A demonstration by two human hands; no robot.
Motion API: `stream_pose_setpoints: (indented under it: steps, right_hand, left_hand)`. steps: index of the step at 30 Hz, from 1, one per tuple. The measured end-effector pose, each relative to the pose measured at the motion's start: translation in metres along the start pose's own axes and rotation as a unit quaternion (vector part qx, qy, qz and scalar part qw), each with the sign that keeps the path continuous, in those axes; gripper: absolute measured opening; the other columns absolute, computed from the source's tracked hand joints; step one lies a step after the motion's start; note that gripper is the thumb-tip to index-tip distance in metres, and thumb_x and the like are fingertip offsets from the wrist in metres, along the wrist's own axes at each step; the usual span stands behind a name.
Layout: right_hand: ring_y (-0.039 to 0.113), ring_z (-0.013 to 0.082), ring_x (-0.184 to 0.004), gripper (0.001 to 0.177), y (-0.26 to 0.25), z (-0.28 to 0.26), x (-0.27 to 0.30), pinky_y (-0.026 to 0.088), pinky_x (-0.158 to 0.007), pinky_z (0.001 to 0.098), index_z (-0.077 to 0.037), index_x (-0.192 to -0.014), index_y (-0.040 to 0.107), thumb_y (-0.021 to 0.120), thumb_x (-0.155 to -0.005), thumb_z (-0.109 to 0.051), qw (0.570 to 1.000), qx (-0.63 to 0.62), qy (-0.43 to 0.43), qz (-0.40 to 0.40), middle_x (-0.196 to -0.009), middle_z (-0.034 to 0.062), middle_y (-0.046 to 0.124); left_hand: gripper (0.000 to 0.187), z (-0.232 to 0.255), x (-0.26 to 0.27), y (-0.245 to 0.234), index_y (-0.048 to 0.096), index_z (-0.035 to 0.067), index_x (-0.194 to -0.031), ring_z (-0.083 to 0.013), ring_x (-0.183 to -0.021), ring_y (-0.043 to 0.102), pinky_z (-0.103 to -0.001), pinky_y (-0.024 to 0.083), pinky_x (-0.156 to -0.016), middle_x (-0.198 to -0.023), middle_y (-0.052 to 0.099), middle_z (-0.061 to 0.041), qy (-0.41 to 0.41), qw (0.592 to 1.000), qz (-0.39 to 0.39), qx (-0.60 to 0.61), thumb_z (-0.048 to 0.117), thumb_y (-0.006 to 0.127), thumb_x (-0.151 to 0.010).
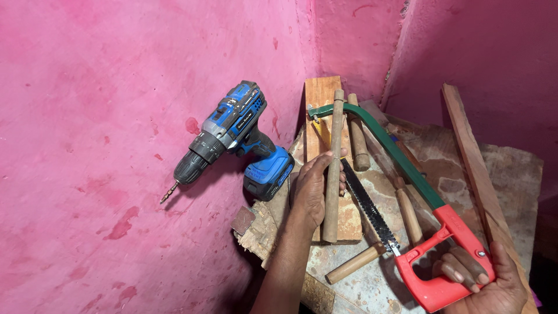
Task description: The person uses a red-handled hacksaw to cut a small wooden dowel resting on a larger wooden plank. They hold the dowel steady with their left hand and saw with their right, completing the cut and separating the piece.
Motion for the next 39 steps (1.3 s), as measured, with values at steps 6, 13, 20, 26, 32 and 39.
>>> stream_pose_setpoints:
  steps: [6,13,20,26,32,39]
  right_hand:
    - [0.036,0.0081,-0.053,0.051,0.006,0.000,-0.001,0.039,-0.062,0.0252,0.009,-0.145,0.053,0.059,-0.112,-0.030,0.999,-0.024,-0.004,0.026,-0.059,-0.0042,0.037]
    - [0.040,0.0090,-0.064,0.036,0.045,0.020,0.008,0.042,-0.074,0.0271,0.008,-0.120,0.053,0.053,-0.118,-0.028,0.999,-0.044,0.005,-0.020,-0.066,-0.0036,0.040]
    - [0.044,0.0110,-0.069,0.049,0.053,0.025,0.007,0.042,-0.076,0.0282,0.016,-0.135,0.046,0.056,-0.114,-0.026,0.996,-0.085,0.019,-0.013,-0.069,-0.0013,0.043]
    - [0.058,0.0118,-0.076,0.027,-0.001,0.016,-0.005,0.044,-0.093,0.0293,0.005,-0.111,0.055,0.057,-0.117,-0.021,0.975,-0.151,0.052,-0.157,-0.082,0.0006,0.059]
    - [0.069,0.0156,-0.084,0.007,-0.071,0.022,-0.037,0.044,-0.095,0.0328,-0.004,-0.095,0.063,0.063,-0.088,-0.006,0.916,-0.286,0.049,-0.276,-0.088,0.0049,0.072]
    - [0.070,0.0207,-0.094,0.019,-0.073,0.025,-0.043,0.045,-0.102,0.0381,0.000,-0.098,0.067,0.051,-0.108,0.000,0.865,-0.331,0.128,-0.355,-0.095,0.0100,0.073]
  left_hand:
    - [0.036,-0.005,-0.004,-0.003,0.073,-0.001,-0.120,-0.0088,-0.063,0.058,-0.024,0.053,-0.059,-0.077,0.061,-0.002,0.005,1.000,-0.005,-0.015,0.030,0.065,-0.103]
    - [0.036,-0.009,-0.010,-0.008,0.072,-0.003,-0.123,-0.0112,-0.067,0.064,-0.024,0.056,-0.063,-0.079,0.066,-0.005,0.020,1.000,-0.015,0.005,0.022,0.062,-0.099]
    - [0.034,-0.017,-0.015,-0.019,0.067,0.000,-0.125,-0.0124,-0.064,0.065,-0.026,0.055,-0.061,-0.080,0.068,-0.006,0.016,1.000,0.000,0.019,0.022,0.064,-0.099]
    - [0.035,-0.020,-0.021,-0.017,0.067,-0.002,-0.126,-0.0118,-0.067,0.065,-0.025,0.056,-0.064,-0.082,0.068,-0.006,0.045,0.997,-0.027,0.057,0.023,0.067,-0.102]
    - [0.038,-0.017,-0.017,-0.015,0.068,-0.003,-0.128,-0.0099,-0.069,0.065,-0.024,0.055,-0.066,-0.084,0.067,-0.004,0.053,0.997,-0.026,0.043,0.026,0.068,-0.104]
    - [0.034,-0.020,-0.019,-0.020,0.066,-0.005,-0.123,-0.0132,-0.068,0.065,-0.027,0.056,-0.065,-0.087,0.070,-0.008,0.041,0.998,-0.002,0.046,0.022,0.065,-0.102]
Point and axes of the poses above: each hand's wrist, its own x-axis away from the middle knuckle, its own y-axis out of the palm, z = x × y, the point moved 7 cm from there along -x, towards the middle knuckle
